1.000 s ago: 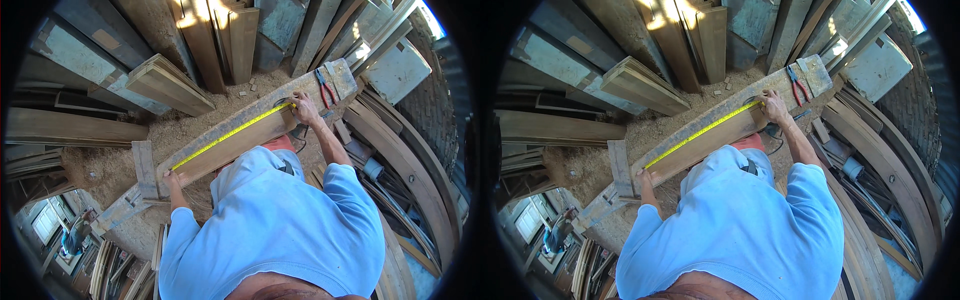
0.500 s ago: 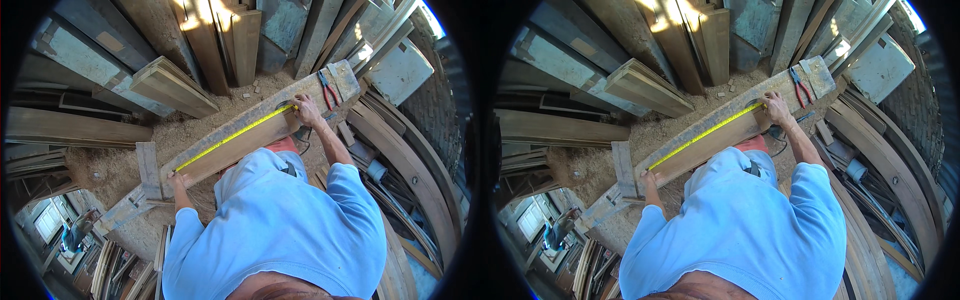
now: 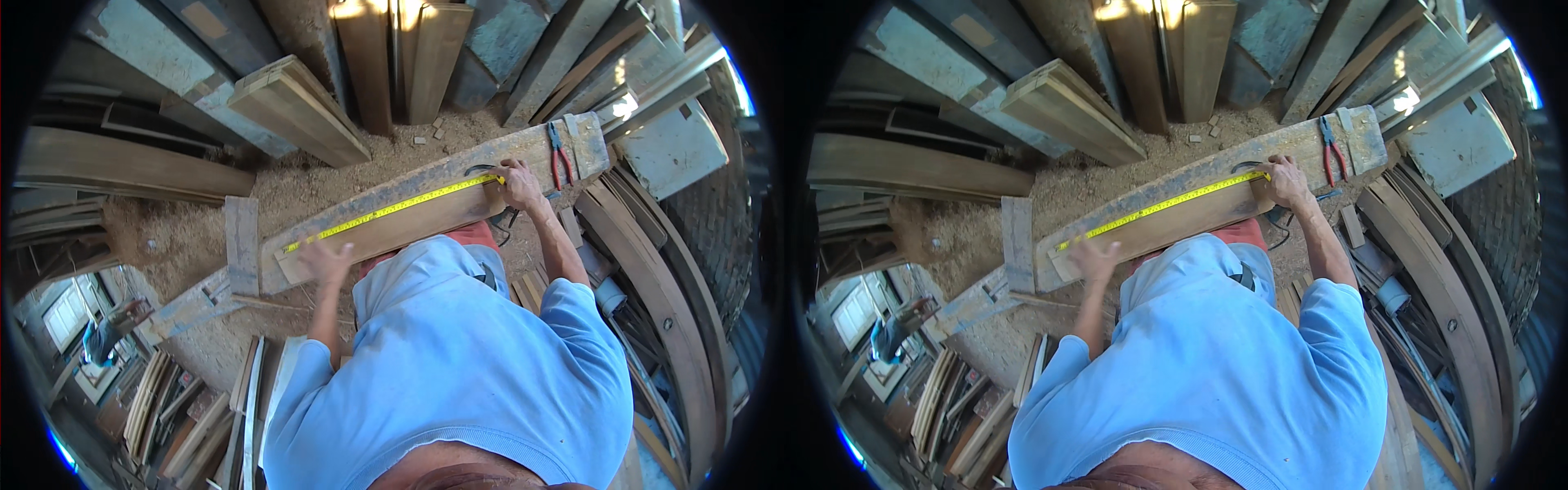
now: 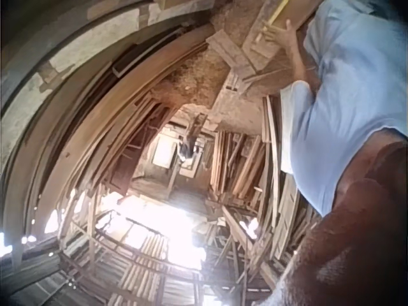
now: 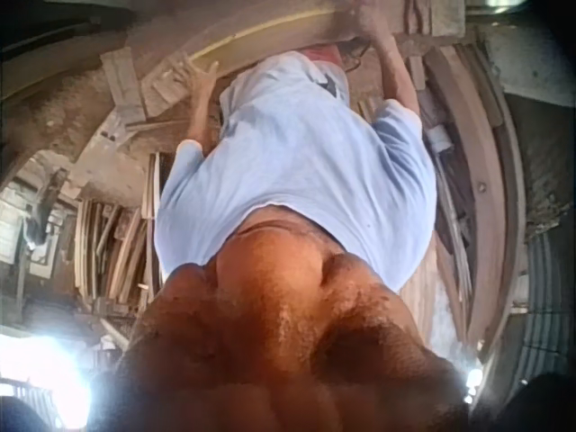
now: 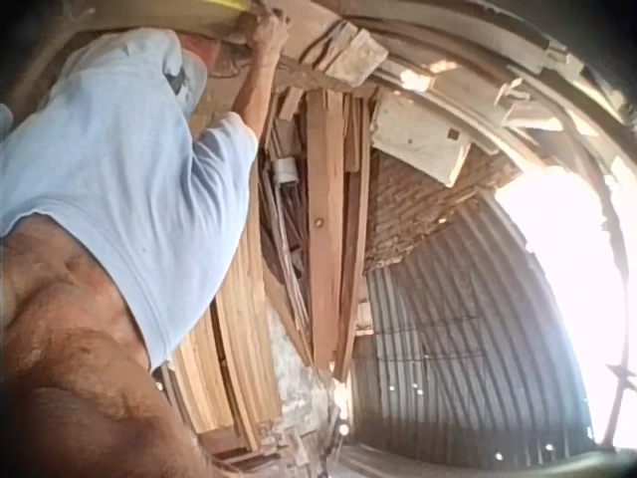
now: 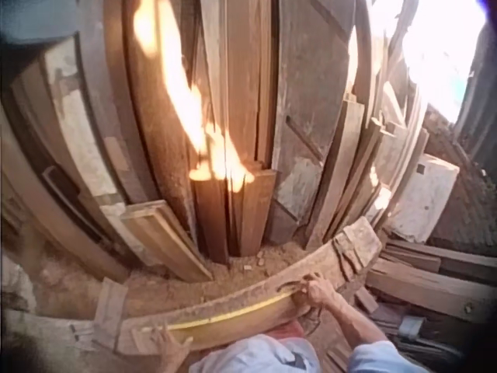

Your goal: The person measures, marks, and cuts a wooden plank using a tape measure, a chisel, and a circular saw on a workbench in a wood shop.

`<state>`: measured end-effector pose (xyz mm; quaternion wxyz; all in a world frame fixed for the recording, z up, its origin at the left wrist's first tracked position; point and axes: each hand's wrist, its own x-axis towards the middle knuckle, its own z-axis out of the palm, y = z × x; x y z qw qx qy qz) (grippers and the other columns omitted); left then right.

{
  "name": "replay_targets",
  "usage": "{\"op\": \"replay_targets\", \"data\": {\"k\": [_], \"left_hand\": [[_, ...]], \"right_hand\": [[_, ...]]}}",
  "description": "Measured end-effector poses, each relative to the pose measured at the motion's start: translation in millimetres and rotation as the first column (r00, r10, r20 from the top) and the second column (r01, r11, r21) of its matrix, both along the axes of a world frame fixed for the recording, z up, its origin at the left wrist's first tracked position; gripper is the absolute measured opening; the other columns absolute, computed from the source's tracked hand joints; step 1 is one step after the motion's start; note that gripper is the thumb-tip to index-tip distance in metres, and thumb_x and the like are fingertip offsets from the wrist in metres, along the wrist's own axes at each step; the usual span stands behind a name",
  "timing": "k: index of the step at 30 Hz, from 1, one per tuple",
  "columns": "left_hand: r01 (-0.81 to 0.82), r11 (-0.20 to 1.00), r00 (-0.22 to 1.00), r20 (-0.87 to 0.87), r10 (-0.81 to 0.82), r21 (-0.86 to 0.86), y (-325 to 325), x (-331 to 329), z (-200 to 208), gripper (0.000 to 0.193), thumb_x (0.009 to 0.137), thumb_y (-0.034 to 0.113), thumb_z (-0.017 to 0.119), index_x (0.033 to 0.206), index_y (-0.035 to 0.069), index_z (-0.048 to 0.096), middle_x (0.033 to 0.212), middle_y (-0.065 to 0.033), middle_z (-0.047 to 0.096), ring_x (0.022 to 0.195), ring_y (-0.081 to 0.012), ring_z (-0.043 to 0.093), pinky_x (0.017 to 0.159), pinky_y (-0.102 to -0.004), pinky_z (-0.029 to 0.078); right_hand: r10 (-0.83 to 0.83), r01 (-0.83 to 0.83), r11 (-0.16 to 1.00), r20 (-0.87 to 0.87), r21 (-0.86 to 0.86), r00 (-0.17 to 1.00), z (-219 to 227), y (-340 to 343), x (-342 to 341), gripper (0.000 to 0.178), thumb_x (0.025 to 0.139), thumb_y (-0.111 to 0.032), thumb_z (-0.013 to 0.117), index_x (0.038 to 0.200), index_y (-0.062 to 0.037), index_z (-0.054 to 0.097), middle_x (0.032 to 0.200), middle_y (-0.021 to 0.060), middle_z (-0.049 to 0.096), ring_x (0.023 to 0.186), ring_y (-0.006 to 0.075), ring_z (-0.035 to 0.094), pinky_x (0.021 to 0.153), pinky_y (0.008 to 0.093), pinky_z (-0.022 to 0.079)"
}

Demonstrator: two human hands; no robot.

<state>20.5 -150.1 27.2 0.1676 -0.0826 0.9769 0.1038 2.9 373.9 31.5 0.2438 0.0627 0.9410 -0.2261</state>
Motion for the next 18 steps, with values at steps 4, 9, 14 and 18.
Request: {"op": "replay_targets", "data": {"k": [4,9,14,18], "left_hand": [[0.14,0.981,0.95,0.262,-0.171,0.132,97.7,18.0,31.7,0.103,0.078,0.042,0.086,0.161,0.015,0.033,0.167,-0.0333,0.013,0.15,-0.0556,0.02,0.123,-0.067,0.015],[0.012,0.985,0.96,0.273,-0.059,0.171,126.2,35.0,21.9,0.098,0.081,0.037,0.083,0.164,0.02,0.032,0.167,-0.0354,0.006,0.15,-0.0589,0.017,0.123,-0.0635,0.021],[0.101,0.988,0.971,0.205,-0.123,0.117,125.0,37.2,8.1,0.097,0.083,0.035,0.08,0.165,0.021,0.03,0.166,-0.0396,0.0,0.152,-0.0625,0.005,0.124,-0.0653,0.019],[0.116,0.983,0.971,0.194,-0.143,0.145,123.6,41.3,0.1,0.096,0.085,0.034,0.079,0.166,0.02,0.028,0.164,-0.0434,-0.003,0.151,-0.0657,-0.004,0.124,-0.0681,0.013]], "right_hand": [[0.044,-0.042,0.998,0.031,-0.047,0.999,2.4,0.7,-10.7,0.051,0.079,-0.009,0.074,0.129,-0.0166,0.073,0.138,0.0208,0.062,0.132,0.0413,0.053,0.114,0.0481,0.042],[0.083,-0.08,0.994,0.032,-0.069,0.996,1.2,10.7,-14.8,0.05,0.08,-0.011,0.075,0.129,-0.0166,0.072,0.14,0.0215,0.06,0.133,0.0415,0.052,0.114,0.0488,0.042],[0.094,-0.09,0.994,0.05,-0.063,0.994,0.6,16.2,-20.3,0.049,0.081,-0.012,0.075,0.13,-0.0178,0.072,0.144,0.0193,0.057,0.135,0.0414,0.05,0.112,0.0493,0.045],[0.076,-0.067,0.995,0.115,-0.078,0.991,3.7,17.8,-27.9,0.049,0.08,-0.011,0.076,0.129,-0.0188,0.072,0.145,0.0174,0.057,0.135,0.0407,0.051,0.111,0.0491,0.047]]}}
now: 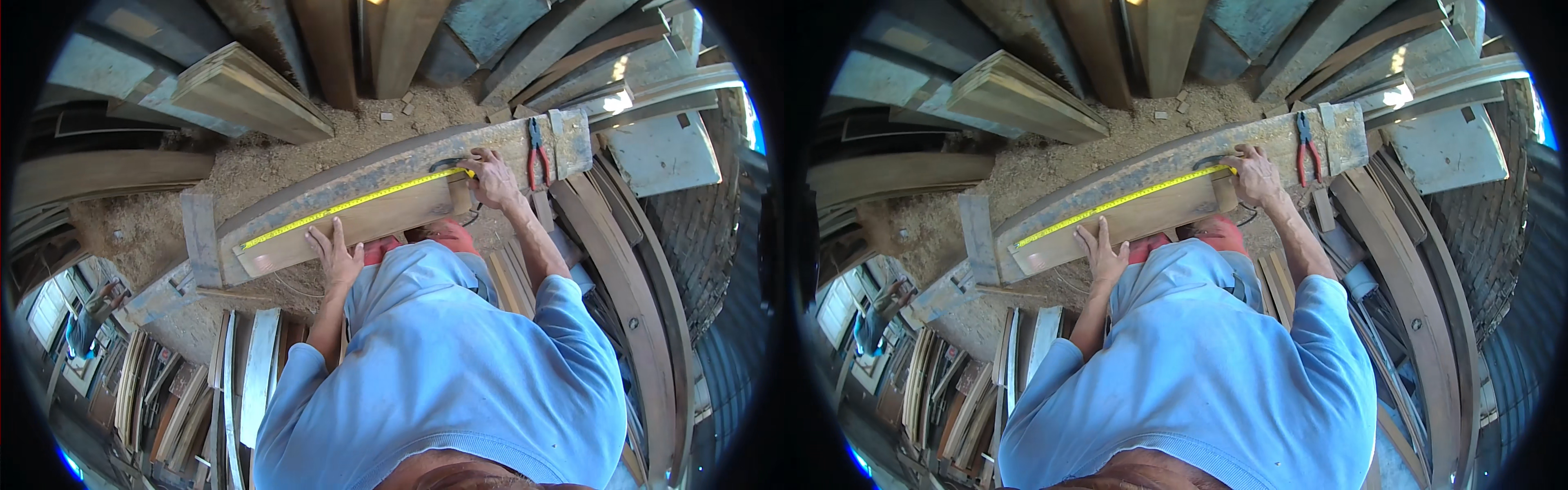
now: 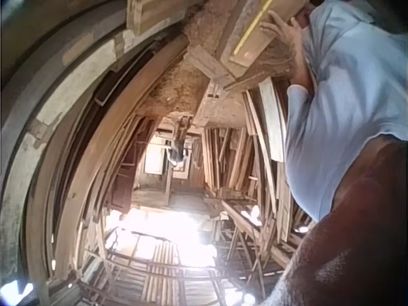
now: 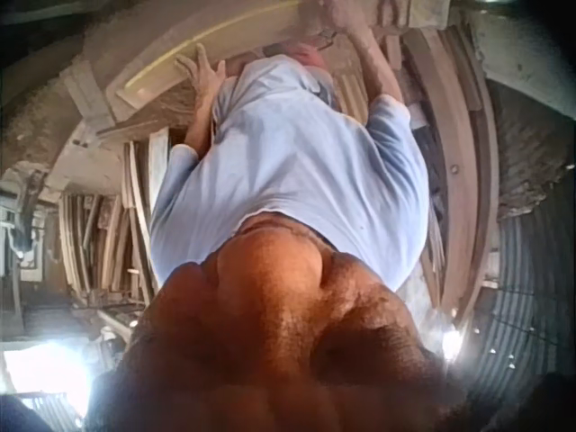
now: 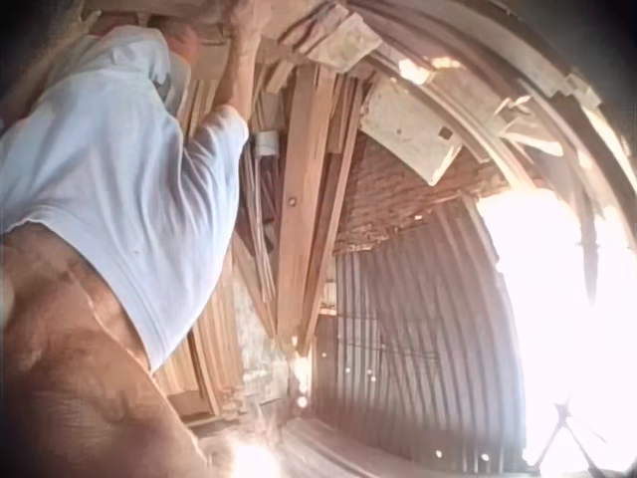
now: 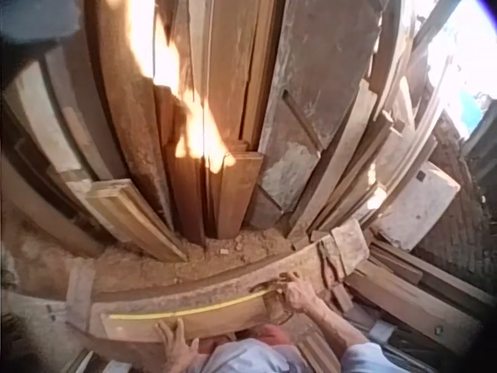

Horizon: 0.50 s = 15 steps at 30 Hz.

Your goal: The person measures, marks, and cuts a wooden plank using a tape measure, a chisel, and a circular saw on a workbench in a wood shop.

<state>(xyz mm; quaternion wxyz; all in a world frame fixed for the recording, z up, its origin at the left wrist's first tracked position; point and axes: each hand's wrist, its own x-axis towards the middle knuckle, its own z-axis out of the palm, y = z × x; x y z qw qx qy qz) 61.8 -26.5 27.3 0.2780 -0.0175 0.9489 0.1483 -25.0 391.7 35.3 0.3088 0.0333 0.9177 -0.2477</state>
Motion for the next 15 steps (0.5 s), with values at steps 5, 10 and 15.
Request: {"op": "replay_targets", "data": {"k": [5,10,15], "left_hand": [[0.02,1.0,1.0,0.024,-0.02,0.008,-5.1,-0.4,-9.2,0.095,0.087,0.031,0.078,0.166,0.019,0.027,0.163,-0.0449,-0.005,0.151,-0.0664,-0.007,0.124,-0.0692,0.01],[0.03,0.999,0.998,0.057,-0.031,0.009,-6.5,-1.9,-7.8,0.095,0.088,0.028,0.077,0.167,0.018,0.026,0.162,-0.0467,-0.006,0.15,-0.0678,-0.008,0.124,-0.0696,0.01],[0.055,0.998,0.997,0.063,-0.055,-0.007,-6.2,-3.7,-6.9,0.096,0.088,0.029,0.078,0.167,0.017,0.025,0.161,-0.0478,-0.006,0.149,-0.0687,-0.007,0.124,-0.0696,0.01]], "right_hand": [[0.016,-0.016,1.0,-0.063,0.004,0.998,-9.0,5.3,3.6,0.047,0.082,-0.011,0.073,0.128,-0.0242,0.073,0.144,0.0133,0.057,0.135,0.0393,0.051,0.107,0.0504,0.051],[-0.008,0.007,1.0,-0.063,-0.021,0.998,-5.9,5.1,3.1,0.05,0.079,-0.01,0.076,0.128,-0.0203,0.073,0.144,0.0152,0.057,0.134,0.0399,0.05,0.11,0.0495,0.047],[-0.013,0.011,1.0,-0.08,-0.026,0.997,-5.1,6.2,3.9,0.048,0.081,-0.01,0.074,0.126,-0.0231,0.073,0.144,0.0122,0.057,0.135,0.0388,0.05,0.107,0.0512,0.05]]}}
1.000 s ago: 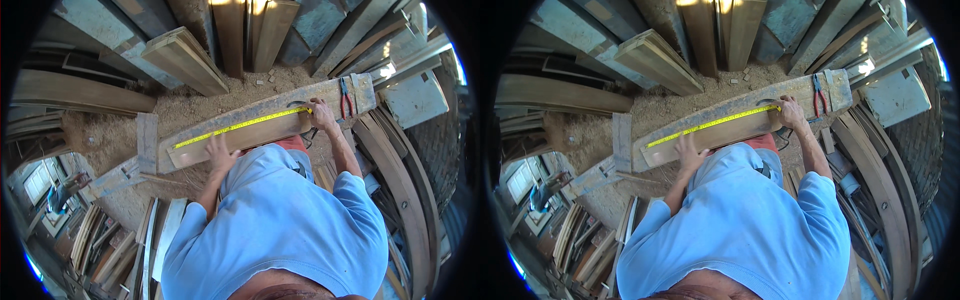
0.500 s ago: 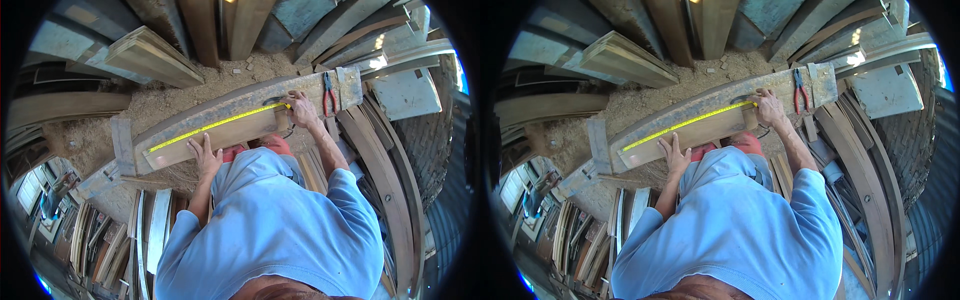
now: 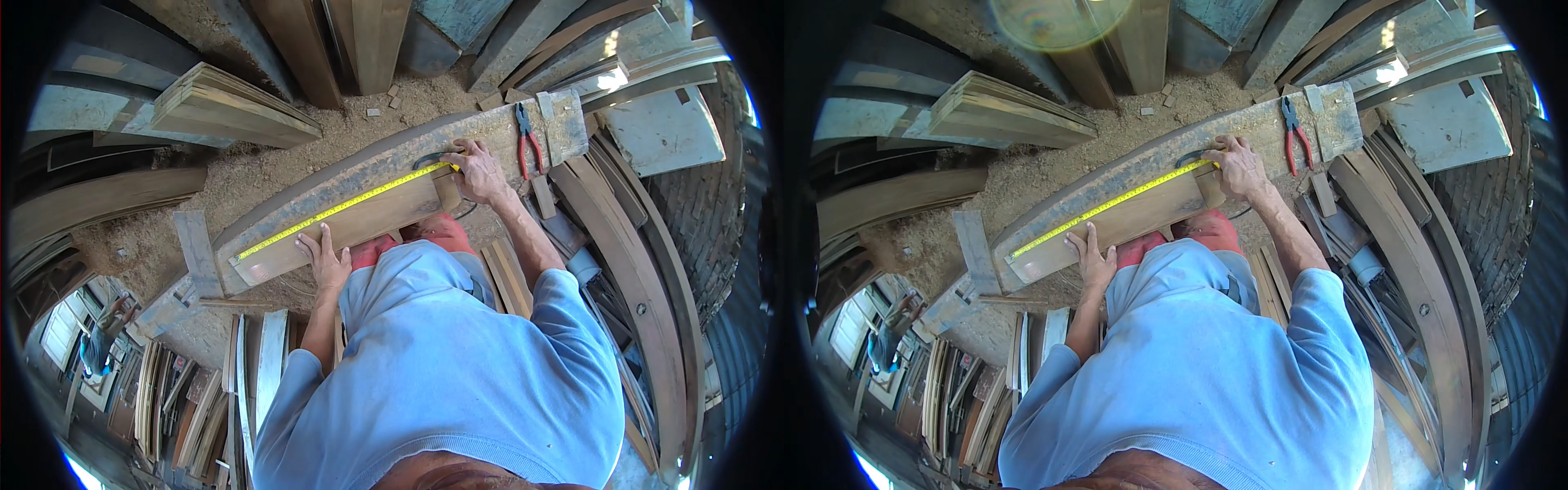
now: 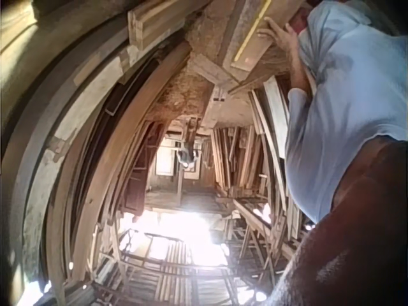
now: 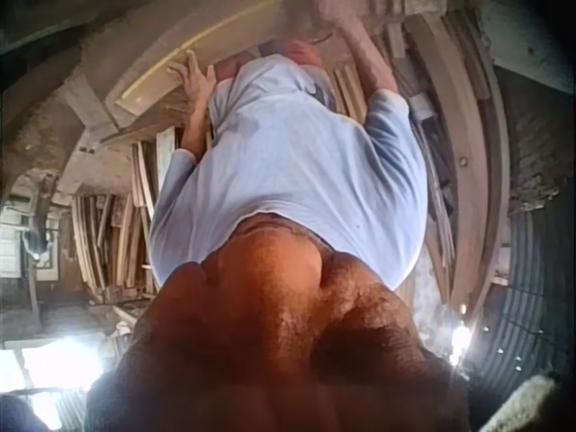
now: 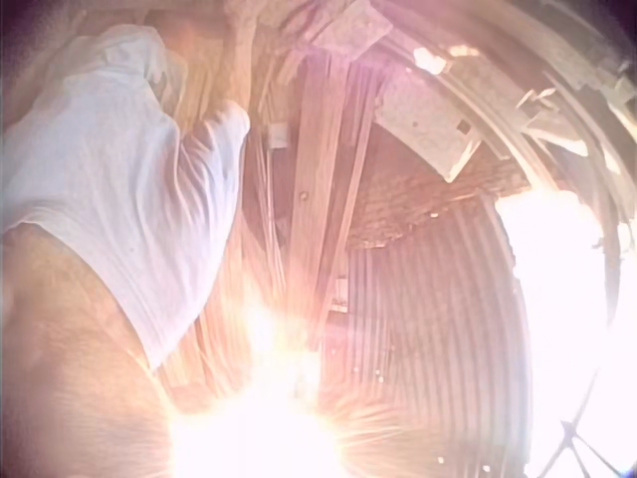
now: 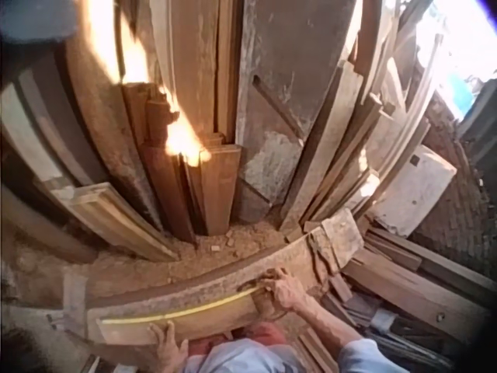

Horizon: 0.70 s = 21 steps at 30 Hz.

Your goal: The person measures, marks, and cuts a wooden plank using a tape measure, a chisel, and a circular saw on a workbench in a wood shop.

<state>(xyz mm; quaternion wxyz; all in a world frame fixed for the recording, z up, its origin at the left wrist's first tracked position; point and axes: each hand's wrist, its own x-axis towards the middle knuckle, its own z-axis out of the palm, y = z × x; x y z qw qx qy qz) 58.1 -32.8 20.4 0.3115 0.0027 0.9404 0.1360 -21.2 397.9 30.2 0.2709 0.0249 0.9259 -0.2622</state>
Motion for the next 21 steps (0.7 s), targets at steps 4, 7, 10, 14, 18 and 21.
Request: {"op": "replay_targets", "data": {"k": [4,7,10,14,18,21], "left_hand": [[-0.007,1.0,1.0,0.0,0.007,0.001,1.0,1.1,0.1,0.096,0.088,0.028,0.078,0.167,0.017,0.024,0.161,-0.0477,-0.006,0.149,-0.0686,-0.007,0.124,-0.0697,0.009],[-0.003,1.0,1.0,0.017,0.003,-0.023,3.1,0.7,2.9,0.099,0.087,0.028,0.079,0.167,0.016,0.023,0.161,-0.0475,-0.006,0.149,-0.0686,-0.007,0.124,-0.0696,0.01],[0.034,0.997,0.999,0.027,-0.032,-0.068,7.8,-1.4,6.5,0.105,0.084,0.028,0.081,0.168,0.015,0.018,0.162,-0.047,-0.005,0.149,-0.0684,-0.006,0.124,-0.0704,0.009],[0.174,0.982,0.984,-0.019,-0.176,-0.074,14.1,-18.2,7.9,0.119,0.075,0.028,0.088,0.168,0.015,0.015,0.163,-0.0451,0.0,0.152,-0.0648,-0.003,0.124,-0.0712,0.007],[0.374,0.916,0.928,0.055,-0.37,-0.144,20.8,-54.2,8.3,0.134,0.065,0.033,0.095,0.168,0.015,0.011,0.164,-0.042,0.005,0.154,-0.06,0.002,0.124,-0.0709,0.006],[0.433,0.879,0.901,0.125,-0.416,-0.198,22.8,-63.7,9.6,0.141,0.061,0.039,0.097,0.168,0.016,0.008,0.165,-0.0396,0.007,0.155,-0.0578,0.006,0.124,-0.0715,0.004]], "right_hand": [[-0.001,0.001,1.0,-0.015,0.013,1.0,0.2,-1.5,-0.1,0.046,0.081,-0.01,0.072,0.125,-0.0244,0.074,0.144,0.0111,0.057,0.135,0.0383,0.051,0.106,0.0517,0.051],[0.004,-0.004,1.0,-0.03,0.002,1.0,-1.6,-1.9,1.3,0.046,0.081,-0.009,0.07,0.125,-0.0238,0.074,0.143,0.0112,0.057,0.136,0.0392,0.049,0.105,0.0518,0.051],[0.023,-0.021,0.999,0.045,-0.036,0.999,-2.6,-1.0,-1.6,0.046,0.081,-0.007,0.068,0.125,-0.0196,0.073,0.133,0.0143,0.064,0.131,0.0376,0.055,0.104,0.0507,0.051],[0.087,-0.09,0.959,-0.021,-0.269,0.996,-5.8,5.9,-2.9,0.048,0.079,-0.005,0.071,0.126,-0.0106,0.069,0.112,0.0191,0.071,0.112,0.0394,0.064,0.098,0.0487,0.051],[-0.106,0.11,0.932,0.029,-0.346,0.994,-8.2,16.7,-0.9,0.048,0.081,-0.009,0.071,0.128,-0.0073,0.066,0.11,0.0232,0.07,0.103,0.0431,0.067,0.092,0.0482,0.054],[-0.256,0.27,0.905,0.087,-0.329,0.963,-6.5,31.3,1.3,0.047,0.083,-0.012,0.07,0.129,-0.0051,0.065,0.111,0.0239,0.07,0.106,0.0431,0.067,0.094,0.0482,0.054]]}}
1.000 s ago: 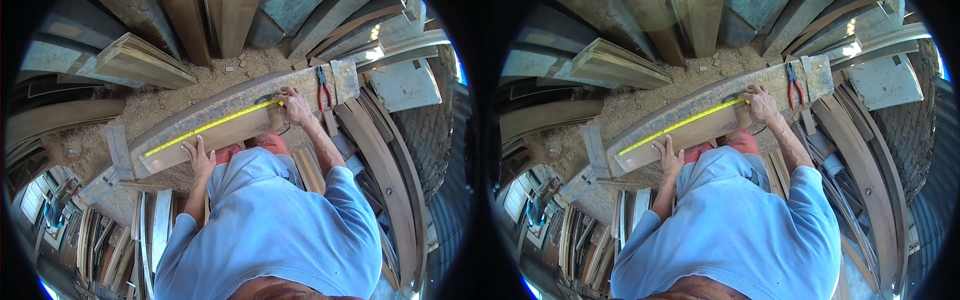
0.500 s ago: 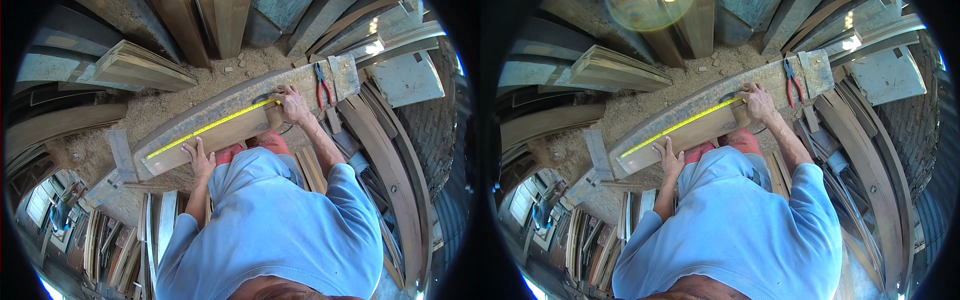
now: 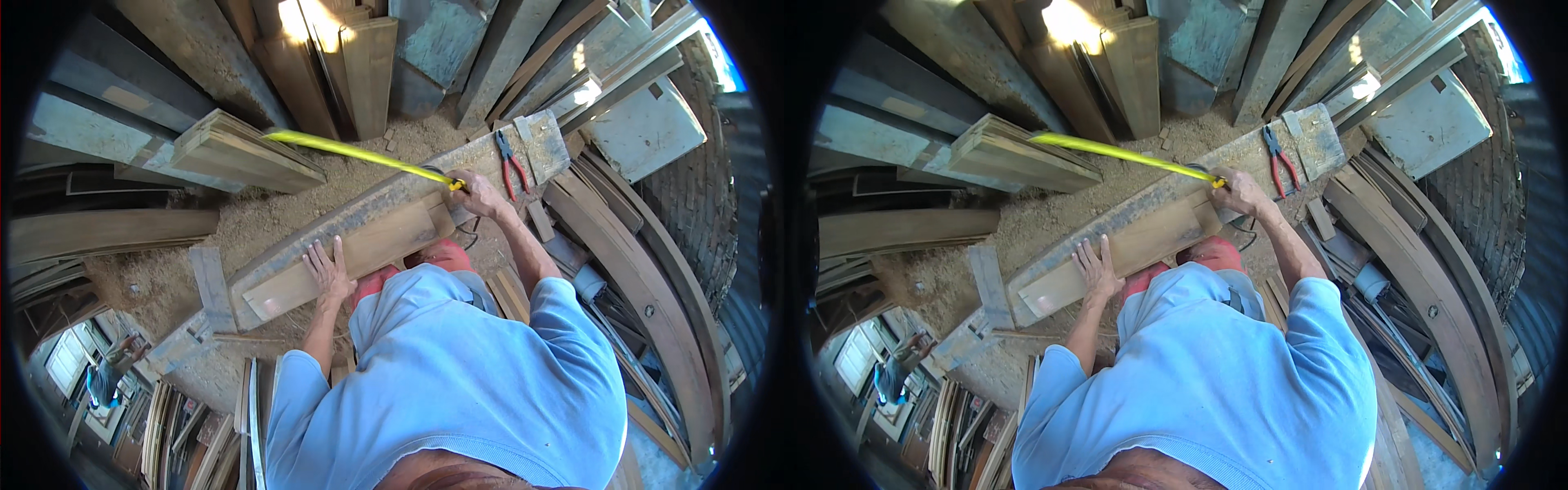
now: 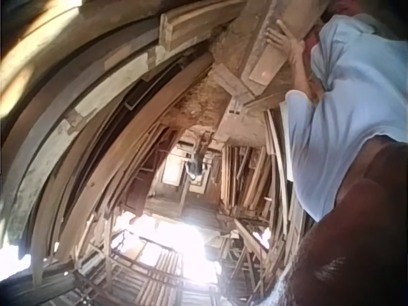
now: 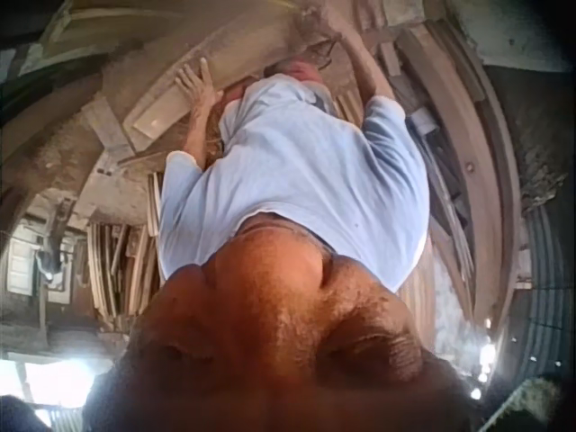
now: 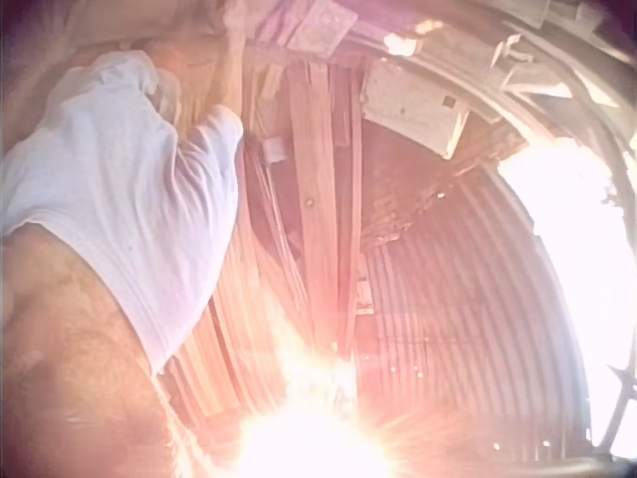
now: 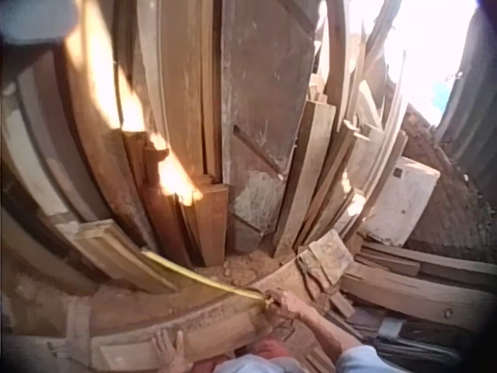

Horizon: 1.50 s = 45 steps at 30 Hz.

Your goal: The person measures, marks, and cuts a wooden plank using a tape measure, a chisel, and a circular saw on a workbench in a wood shop.

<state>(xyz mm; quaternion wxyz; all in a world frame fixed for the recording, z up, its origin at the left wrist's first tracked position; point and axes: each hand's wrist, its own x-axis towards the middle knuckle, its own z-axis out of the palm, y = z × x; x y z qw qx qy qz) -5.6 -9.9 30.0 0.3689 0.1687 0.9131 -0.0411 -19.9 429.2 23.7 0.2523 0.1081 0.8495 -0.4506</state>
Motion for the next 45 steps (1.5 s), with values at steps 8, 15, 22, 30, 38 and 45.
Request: {"op": "replay_targets", "data": {"k": [8,15,22,30,38,45], "left_hand": [[0.085,0.995,0.996,-0.045,-0.083,0.042,-13.0,3.1,-16.9,0.143,0.059,0.042,0.097,0.168,0.019,0.007,0.165,-0.0352,0.014,0.153,-0.0543,0.014,0.123,-0.0734,0.004],[0.062,0.998,0.975,0.21,-0.068,0.032,7.8,-42.7,31.3,0.14,0.057,0.036,0.092,0.168,0.019,0.01,0.16,-0.026,0.029,0.147,-0.0468,0.03,0.124,-0.0648,0.015],[-0.507,0.651,0.729,0.684,-0.026,0.564,3.7,-87.8,53.4,0.114,0.06,0.038,0.082,0.161,0.008,0.04,0.153,-0.0222,0.05,0.143,-0.0354,0.045,0.123,-0.0424,0.03],[-0.938,0.337,0.093,0.995,0.027,0.079,35.1,-104.6,94.2,0.104,0.064,0.04,0.075,0.154,-0.003,0.045,0.139,-0.0166,0.062,0.127,-0.0271,0.059,0.111,-0.038,0.044],[-0.726,0.436,0.541,0.833,-0.115,0.532,100.7,-179.1,155.2,0.084,0.077,0.032,0.079,0.148,-0.004,0.051,0.13,-0.0131,0.068,0.116,-0.021,0.064,0.102,-0.0367,0.051],[-0.581,0.163,0.811,0.583,0.041,0.797,157.1,-220.8,218.8,0.045,0.094,0.002,0.073,0.136,0.0,0.059,0.121,-0.0076,0.07,0.113,-0.0124,0.064,0.097,-0.0291,0.053]], "right_hand": [[-0.232,0.252,0.851,-0.1,0.46,0.967,-39.5,43.7,46.9,0.073,0.085,-0.027,0.075,0.149,-0.0046,0.047,0.127,0.0295,0.062,0.119,0.0453,0.06,0.104,0.0507,0.048],[-0.322,0.267,0.79,0.002,0.552,0.947,-40.1,18.9,45.4,0.077,0.087,-0.03,0.074,0.151,-0.0049,0.042,0.143,0.0292,0.049,0.131,0.0485,0.05,0.11,0.0553,0.042],[-0.377,0.438,0.721,-0.227,0.537,0.898,-1.2,6.6,20.8,0.078,0.089,-0.034,0.074,0.154,-0.0073,0.041,0.142,0.0275,0.052,0.128,0.0443,0.054,0.111,0.0541,0.041],[-0.574,0.483,0.073,0.359,-0.873,0.736,63.9,-59.5,-34.6,0.066,0.099,-0.044,0.071,0.149,-0.0062,0.05,0.144,0.0125,0.061,0.128,0.024,0.061,0.11,0.0412,0.048],[-0.807,0.317,0.049,0.15,-0.947,0.571,187.2,-36.4,-122.9,0.05,0.103,-0.038,0.067,0.136,-0.0009,0.059,0.128,0.0087,0.07,0.117,0.0213,0.067,0.102,0.0412,0.054],[-0.753,-0.085,0.364,-0.347,-0.927,0.56,318.7,-8.1,-185.2,0.033,0.099,-0.023,0.075,0.124,-0.0021,0.067,0.117,0.0056,0.073,0.106,0.0159,0.069,0.096,0.0339,0.055]]}}
